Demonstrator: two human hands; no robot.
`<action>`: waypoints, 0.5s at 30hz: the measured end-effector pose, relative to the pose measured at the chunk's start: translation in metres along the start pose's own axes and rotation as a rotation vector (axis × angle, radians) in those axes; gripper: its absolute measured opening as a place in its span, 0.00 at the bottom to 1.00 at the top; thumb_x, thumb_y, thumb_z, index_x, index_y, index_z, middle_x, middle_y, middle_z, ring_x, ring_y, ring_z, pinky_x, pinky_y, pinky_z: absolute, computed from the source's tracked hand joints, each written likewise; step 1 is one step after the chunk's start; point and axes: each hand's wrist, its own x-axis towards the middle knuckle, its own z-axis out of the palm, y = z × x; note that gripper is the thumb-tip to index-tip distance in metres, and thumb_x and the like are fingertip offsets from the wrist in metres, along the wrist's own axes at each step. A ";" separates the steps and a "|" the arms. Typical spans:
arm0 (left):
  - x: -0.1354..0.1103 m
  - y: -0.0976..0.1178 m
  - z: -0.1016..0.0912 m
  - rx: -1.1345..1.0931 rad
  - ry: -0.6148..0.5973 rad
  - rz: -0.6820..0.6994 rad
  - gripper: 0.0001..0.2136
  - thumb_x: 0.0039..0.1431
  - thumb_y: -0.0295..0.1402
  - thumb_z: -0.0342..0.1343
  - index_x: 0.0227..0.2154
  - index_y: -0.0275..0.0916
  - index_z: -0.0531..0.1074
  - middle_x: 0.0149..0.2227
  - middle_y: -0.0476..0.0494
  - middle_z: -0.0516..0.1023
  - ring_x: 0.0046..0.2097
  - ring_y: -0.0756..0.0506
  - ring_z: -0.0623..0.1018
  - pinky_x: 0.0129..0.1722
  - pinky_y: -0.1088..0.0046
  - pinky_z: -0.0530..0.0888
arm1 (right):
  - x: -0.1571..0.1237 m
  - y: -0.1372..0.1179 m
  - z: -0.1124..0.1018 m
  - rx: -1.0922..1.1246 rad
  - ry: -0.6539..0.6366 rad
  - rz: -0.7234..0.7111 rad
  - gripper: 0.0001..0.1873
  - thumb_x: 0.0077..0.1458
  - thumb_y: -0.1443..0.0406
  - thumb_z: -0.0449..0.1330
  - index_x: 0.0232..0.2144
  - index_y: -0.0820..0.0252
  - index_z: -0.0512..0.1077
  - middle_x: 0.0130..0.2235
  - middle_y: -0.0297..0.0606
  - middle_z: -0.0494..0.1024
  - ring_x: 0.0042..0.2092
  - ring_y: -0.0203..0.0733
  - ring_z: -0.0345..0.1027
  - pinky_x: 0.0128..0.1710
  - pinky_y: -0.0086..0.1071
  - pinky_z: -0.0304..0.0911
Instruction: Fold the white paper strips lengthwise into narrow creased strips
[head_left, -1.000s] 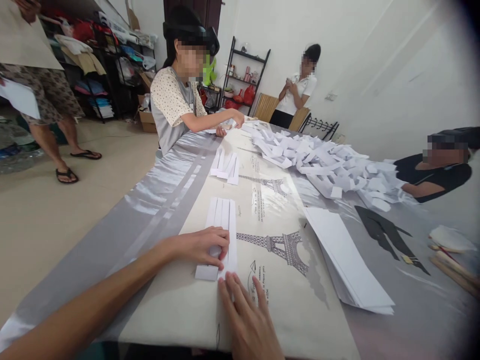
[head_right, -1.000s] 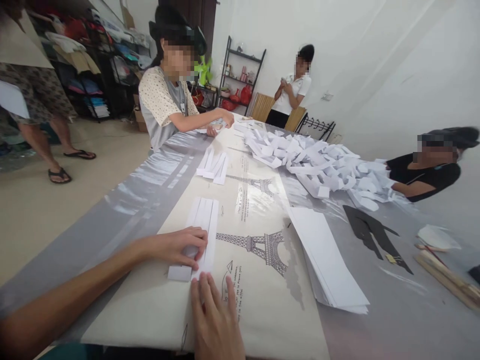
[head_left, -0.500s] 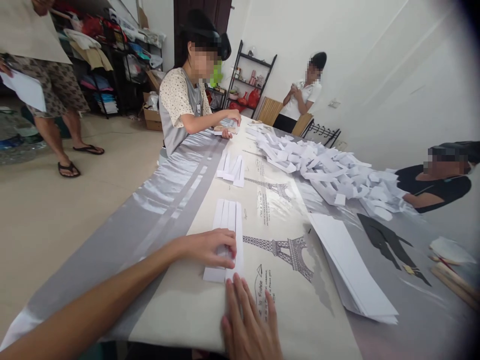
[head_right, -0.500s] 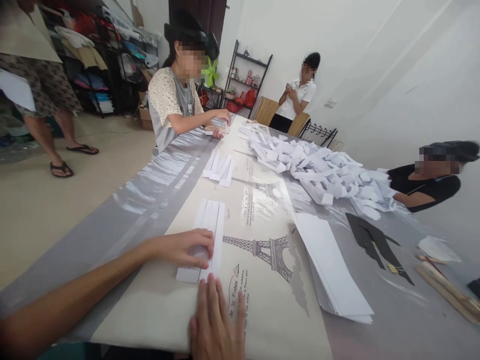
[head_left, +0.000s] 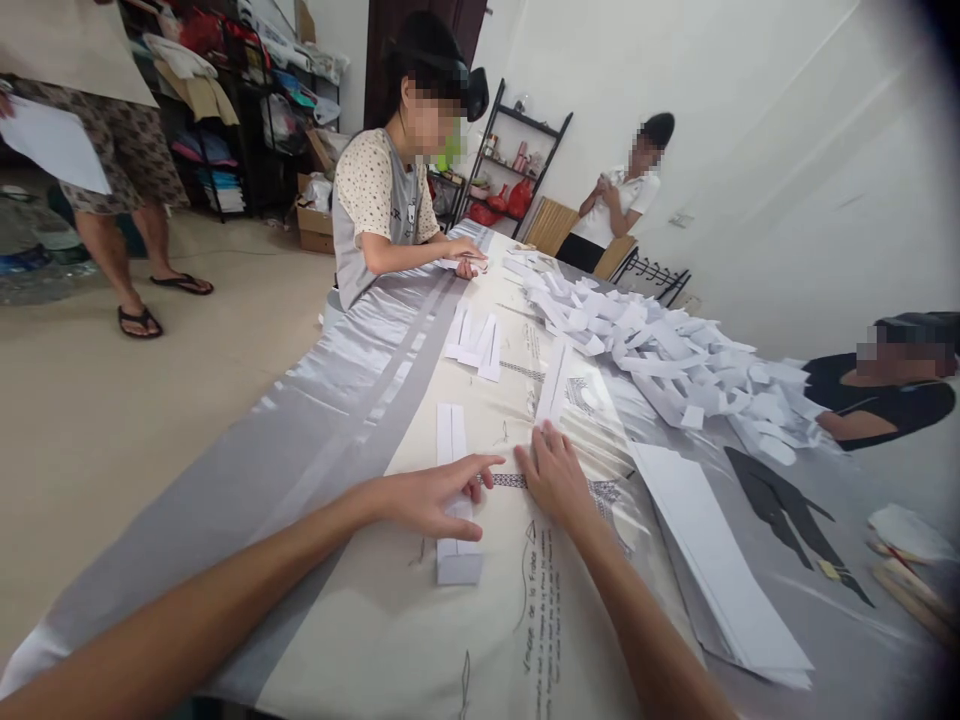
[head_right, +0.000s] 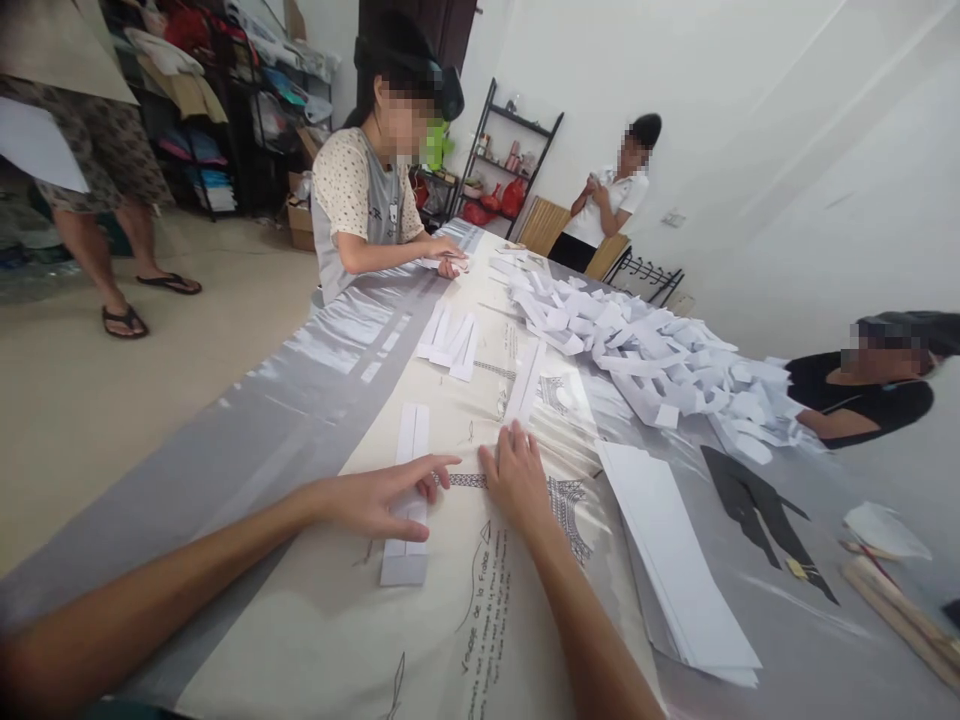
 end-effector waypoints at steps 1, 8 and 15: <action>0.000 0.000 0.000 0.004 -0.001 -0.003 0.41 0.61 0.38 0.63 0.70 0.47 0.45 0.57 0.38 0.65 0.55 0.42 0.71 0.56 0.60 0.69 | 0.011 0.000 0.002 0.004 0.002 0.002 0.28 0.71 0.57 0.43 0.60 0.72 0.66 0.64 0.59 0.67 0.69 0.56 0.54 0.66 0.51 0.50; -0.001 0.001 0.003 0.193 -0.044 0.086 0.32 0.58 0.36 0.63 0.64 0.43 0.61 0.58 0.37 0.67 0.59 0.36 0.70 0.60 0.56 0.66 | 0.009 0.001 0.009 0.039 0.006 -0.019 0.24 0.72 0.59 0.44 0.58 0.69 0.68 0.62 0.60 0.69 0.65 0.60 0.60 0.64 0.58 0.52; -0.002 0.004 0.005 0.252 -0.064 0.133 0.22 0.57 0.32 0.61 0.56 0.45 0.70 0.58 0.40 0.68 0.59 0.36 0.69 0.61 0.58 0.66 | 0.074 0.011 0.021 0.093 -0.006 -0.082 0.13 0.69 0.62 0.57 0.52 0.59 0.73 0.56 0.46 0.74 0.57 0.49 0.69 0.56 0.47 0.67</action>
